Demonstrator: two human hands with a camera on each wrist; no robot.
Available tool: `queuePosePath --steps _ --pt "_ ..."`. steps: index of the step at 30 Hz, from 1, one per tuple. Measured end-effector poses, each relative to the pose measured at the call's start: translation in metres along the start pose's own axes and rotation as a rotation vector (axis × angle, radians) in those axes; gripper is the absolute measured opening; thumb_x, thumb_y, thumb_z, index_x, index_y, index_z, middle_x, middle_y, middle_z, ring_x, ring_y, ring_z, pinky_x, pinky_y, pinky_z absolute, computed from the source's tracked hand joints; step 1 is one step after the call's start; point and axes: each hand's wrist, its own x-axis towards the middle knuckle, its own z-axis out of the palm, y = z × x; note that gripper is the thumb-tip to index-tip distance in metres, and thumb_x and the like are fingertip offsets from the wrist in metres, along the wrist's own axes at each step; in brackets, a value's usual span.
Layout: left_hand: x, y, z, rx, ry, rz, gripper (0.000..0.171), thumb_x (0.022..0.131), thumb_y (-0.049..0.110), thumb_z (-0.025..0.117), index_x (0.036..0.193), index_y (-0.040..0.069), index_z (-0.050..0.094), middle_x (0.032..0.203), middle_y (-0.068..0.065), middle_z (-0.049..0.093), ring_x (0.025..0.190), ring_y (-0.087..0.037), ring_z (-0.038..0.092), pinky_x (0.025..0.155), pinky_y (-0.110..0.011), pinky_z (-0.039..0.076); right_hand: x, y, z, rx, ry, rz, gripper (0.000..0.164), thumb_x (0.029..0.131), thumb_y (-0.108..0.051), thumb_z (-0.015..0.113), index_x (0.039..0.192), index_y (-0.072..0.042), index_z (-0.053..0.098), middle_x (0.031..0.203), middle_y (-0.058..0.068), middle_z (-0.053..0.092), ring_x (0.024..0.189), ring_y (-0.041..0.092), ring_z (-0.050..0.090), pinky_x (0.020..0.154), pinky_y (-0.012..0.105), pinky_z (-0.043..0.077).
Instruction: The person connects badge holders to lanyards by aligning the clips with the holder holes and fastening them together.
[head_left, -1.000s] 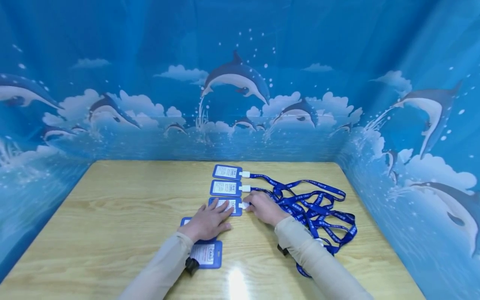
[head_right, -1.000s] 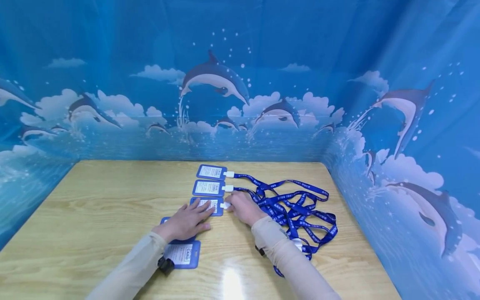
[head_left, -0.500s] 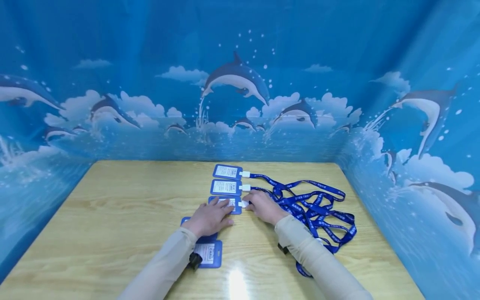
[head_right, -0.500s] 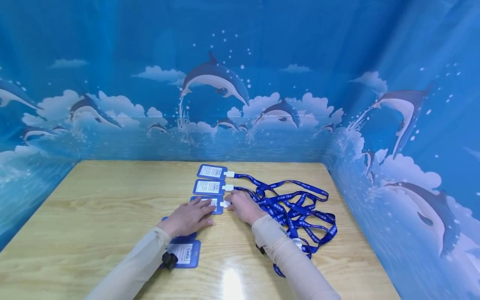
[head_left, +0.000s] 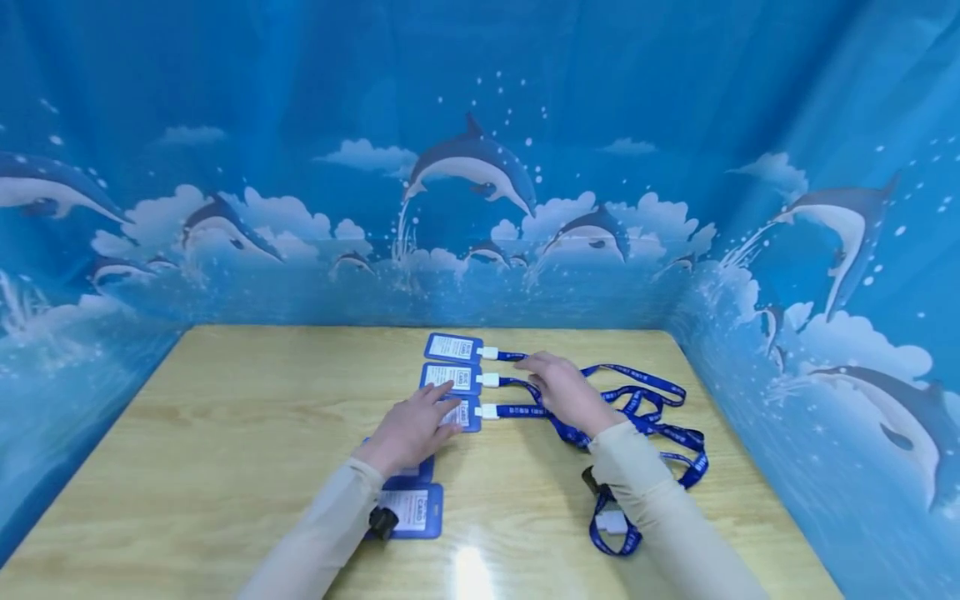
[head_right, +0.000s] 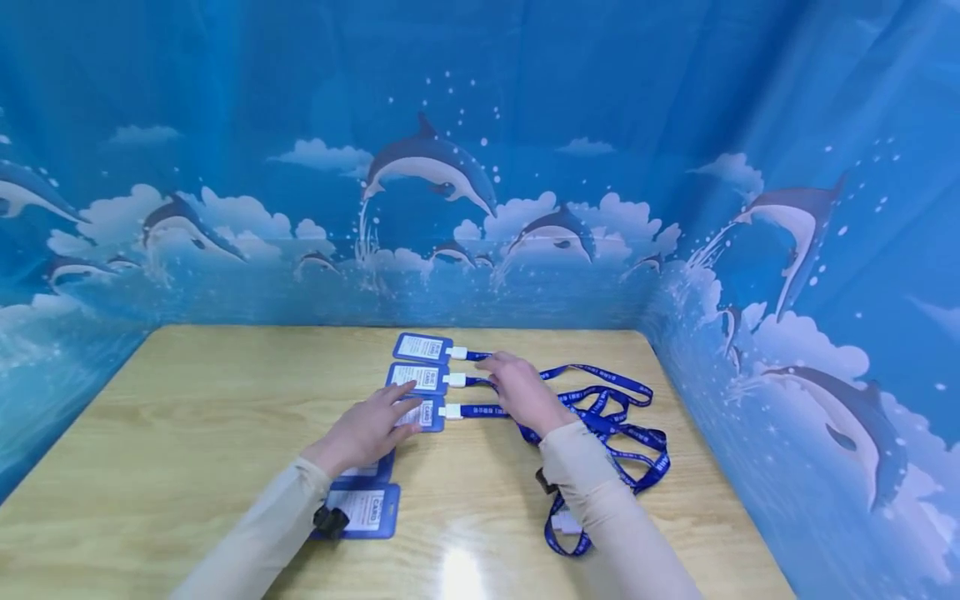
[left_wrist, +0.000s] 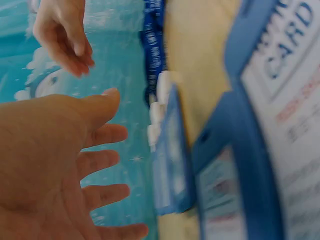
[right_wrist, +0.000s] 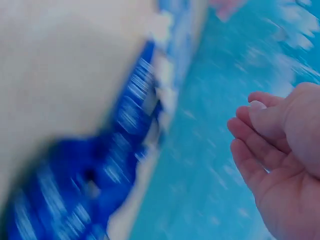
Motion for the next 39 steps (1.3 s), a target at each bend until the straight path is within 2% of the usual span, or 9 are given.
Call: queuePosePath --steps 5,9,14,20,22,27,31,34,39 --pt "-0.013 -0.002 -0.019 -0.018 0.115 -0.007 0.041 0.106 0.037 0.053 0.138 0.013 0.061 0.147 -0.012 0.056 0.136 -0.034 0.053 0.111 -0.053 0.046 -0.028 0.013 -0.04 -0.011 0.096 0.033 0.029 0.1 0.001 0.058 0.126 -0.007 0.069 0.121 0.011 0.07 0.108 0.028 0.069 0.089 0.044 0.06" --pt "-0.031 -0.008 -0.023 -0.043 0.215 0.003 0.034 0.105 0.03 0.055 0.128 0.008 0.067 0.123 -0.012 0.07 0.114 -0.03 0.067 0.098 -0.048 0.057 -0.059 0.031 -0.047 -0.038 0.113 0.033 0.027 0.096 0.002 0.064 0.119 -0.009 0.073 0.113 0.008 0.073 0.097 0.024 0.07 0.079 0.04 0.061" --pt "-0.046 -0.014 -0.022 -0.049 0.213 -0.023 0.03 0.105 0.027 0.057 0.123 0.008 0.07 0.112 -0.008 0.073 0.102 -0.025 0.071 0.089 -0.044 0.06 -0.102 0.057 -0.037 -0.033 0.025 -0.029 0.035 0.091 0.013 0.062 0.108 -0.014 0.077 0.108 0.0 0.073 0.1 0.023 0.07 0.085 0.04 0.061" --pt "-0.051 -0.014 -0.019 -0.069 0.223 -0.01 0.025 0.103 0.023 0.059 0.12 0.01 0.072 0.106 -0.005 0.074 0.096 -0.021 0.072 0.087 -0.042 0.061 -0.136 0.079 -0.023 -0.029 -0.117 -0.119 0.056 0.071 0.028 0.058 0.1 -0.015 0.079 0.107 -0.001 0.072 0.104 0.029 0.069 0.092 0.048 0.058" --pt "-0.051 -0.013 -0.017 -0.073 0.208 -0.007 0.024 0.103 0.023 0.059 0.119 0.01 0.072 0.102 -0.003 0.074 0.09 -0.018 0.071 0.083 -0.04 0.061 -0.141 0.084 -0.019 -0.06 -0.133 -0.132 0.057 0.069 0.029 0.059 0.1 -0.014 0.079 0.108 0.001 0.072 0.105 0.03 0.068 0.094 0.049 0.058" --pt "-0.051 -0.014 -0.01 -0.085 0.157 -0.02 0.024 0.104 0.025 0.059 0.118 0.012 0.073 0.095 0.001 0.072 0.079 -0.01 0.065 0.076 -0.035 0.059 -0.146 0.091 -0.01 -0.118 -0.131 -0.188 0.042 0.076 0.018 0.071 0.103 -0.013 0.078 0.109 0.002 0.072 0.104 0.028 0.069 0.094 0.047 0.058" --pt "-0.053 -0.017 -0.006 -0.081 0.151 -0.03 0.023 0.103 0.026 0.06 0.117 0.013 0.073 0.1 -0.001 0.075 0.087 -0.015 0.07 0.083 -0.039 0.061 -0.144 0.095 -0.006 -0.126 -0.116 -0.23 0.034 0.076 0.004 0.081 0.105 -0.015 0.078 0.107 -0.002 0.07 0.099 0.021 0.067 0.087 0.039 0.061" --pt "-0.056 -0.019 -0.003 -0.067 0.133 -0.028 0.023 0.103 0.027 0.059 0.116 0.014 0.074 0.103 0.0 0.075 0.094 -0.018 0.071 0.088 -0.042 0.06 -0.142 0.096 -0.007 -0.15 -0.095 -0.18 0.031 0.078 -0.005 0.084 0.106 -0.016 0.077 0.105 -0.005 0.068 0.098 0.017 0.064 0.084 0.036 0.061" --pt "-0.062 -0.021 -0.001 -0.062 0.1 -0.018 0.022 0.103 0.027 0.059 0.113 0.014 0.075 0.093 0.005 0.071 0.086 -0.013 0.068 0.083 -0.039 0.06 -0.137 0.092 -0.015 -0.178 -0.023 -0.074 0.03 0.083 -0.012 0.082 0.111 -0.01 0.074 0.108 0.001 0.072 0.101 0.021 0.067 0.087 0.041 0.06"
